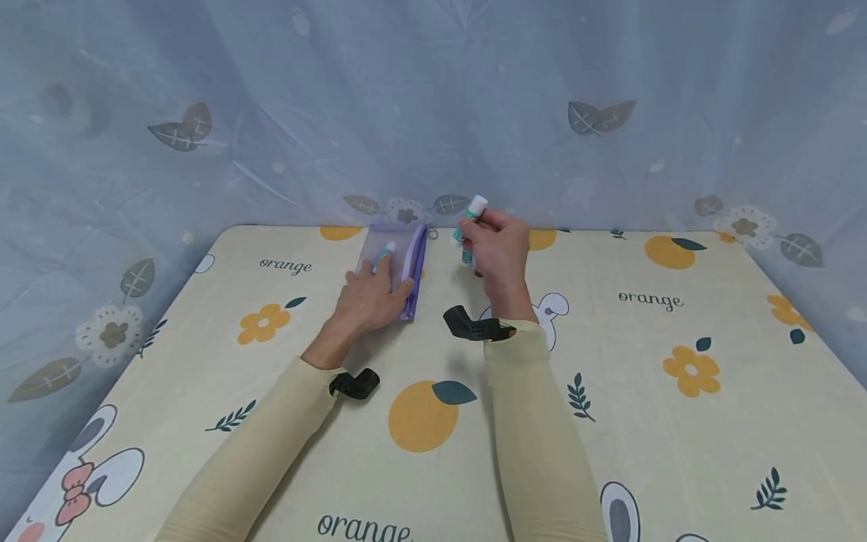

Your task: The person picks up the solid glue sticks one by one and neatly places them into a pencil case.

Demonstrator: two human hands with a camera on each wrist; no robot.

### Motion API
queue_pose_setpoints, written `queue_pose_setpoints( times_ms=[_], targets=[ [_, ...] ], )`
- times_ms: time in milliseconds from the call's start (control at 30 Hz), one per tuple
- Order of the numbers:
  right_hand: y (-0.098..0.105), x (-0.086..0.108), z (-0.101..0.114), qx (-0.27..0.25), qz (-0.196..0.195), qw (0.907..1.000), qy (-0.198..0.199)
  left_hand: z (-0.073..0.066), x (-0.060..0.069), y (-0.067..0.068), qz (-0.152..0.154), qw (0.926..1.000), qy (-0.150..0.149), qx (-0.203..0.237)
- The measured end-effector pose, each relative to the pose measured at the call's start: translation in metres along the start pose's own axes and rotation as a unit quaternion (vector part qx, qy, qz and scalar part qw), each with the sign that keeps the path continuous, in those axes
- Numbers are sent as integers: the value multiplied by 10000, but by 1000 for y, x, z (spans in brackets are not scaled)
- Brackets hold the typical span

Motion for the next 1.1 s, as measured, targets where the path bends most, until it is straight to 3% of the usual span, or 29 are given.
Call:
queue_pose_setpoints(
  times_ms=[233, 1100],
  targets=[
    [-4, -2, -3, 171, -8, 9997, -191, -8, 17, 8, 96, 10000, 11, 3],
    [-22, -2, -8, 264, 315, 9990, -157, -8, 16, 8, 64, 10000, 33, 43]
  ],
)
Point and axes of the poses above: each hand's wrist, its own x-axis away from the middle knuckle, its own y-axis out of the back of the hand, z = x × y, the point moved 8 cm from there along -x, towards the middle knuckle, and after that the axes turned 15 degrees about z, right-handed, at the moved point
